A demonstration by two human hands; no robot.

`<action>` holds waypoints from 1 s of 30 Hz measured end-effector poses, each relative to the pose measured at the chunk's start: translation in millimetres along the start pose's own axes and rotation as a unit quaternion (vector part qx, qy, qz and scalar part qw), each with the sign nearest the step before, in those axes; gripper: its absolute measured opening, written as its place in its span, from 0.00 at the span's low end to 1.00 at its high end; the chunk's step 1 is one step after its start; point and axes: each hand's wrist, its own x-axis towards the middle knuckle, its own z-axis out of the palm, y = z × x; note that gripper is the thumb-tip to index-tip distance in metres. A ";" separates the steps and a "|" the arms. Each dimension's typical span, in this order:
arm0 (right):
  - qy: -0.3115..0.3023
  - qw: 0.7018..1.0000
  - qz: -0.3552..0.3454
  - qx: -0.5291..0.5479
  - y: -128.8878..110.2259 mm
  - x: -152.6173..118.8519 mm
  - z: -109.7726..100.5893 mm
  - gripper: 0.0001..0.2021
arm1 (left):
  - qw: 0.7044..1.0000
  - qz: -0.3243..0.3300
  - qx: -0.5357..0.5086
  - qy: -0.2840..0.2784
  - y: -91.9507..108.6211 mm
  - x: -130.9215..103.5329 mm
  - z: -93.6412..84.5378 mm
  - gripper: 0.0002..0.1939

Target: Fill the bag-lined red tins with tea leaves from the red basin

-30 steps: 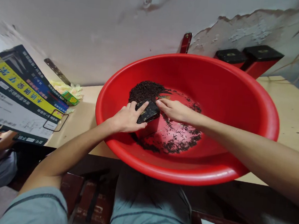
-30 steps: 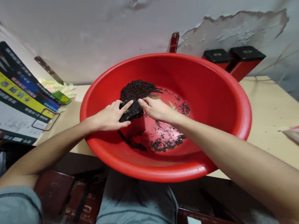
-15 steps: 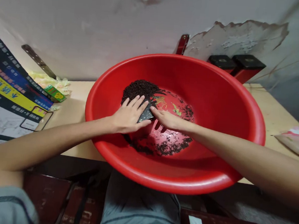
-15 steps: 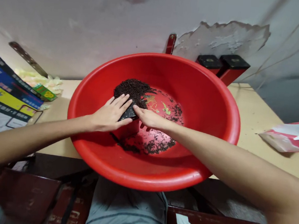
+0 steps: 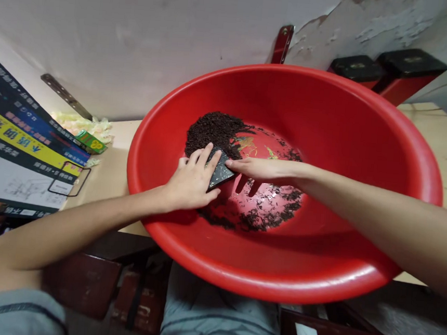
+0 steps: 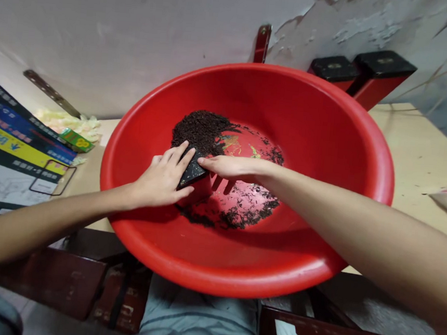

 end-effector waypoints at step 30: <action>0.253 0.958 0.079 -0.114 -30.9 59.9 12.7 0.41 | 0.999 -0.007 -0.028 -0.044 -2.5 5.3 1.5 0.61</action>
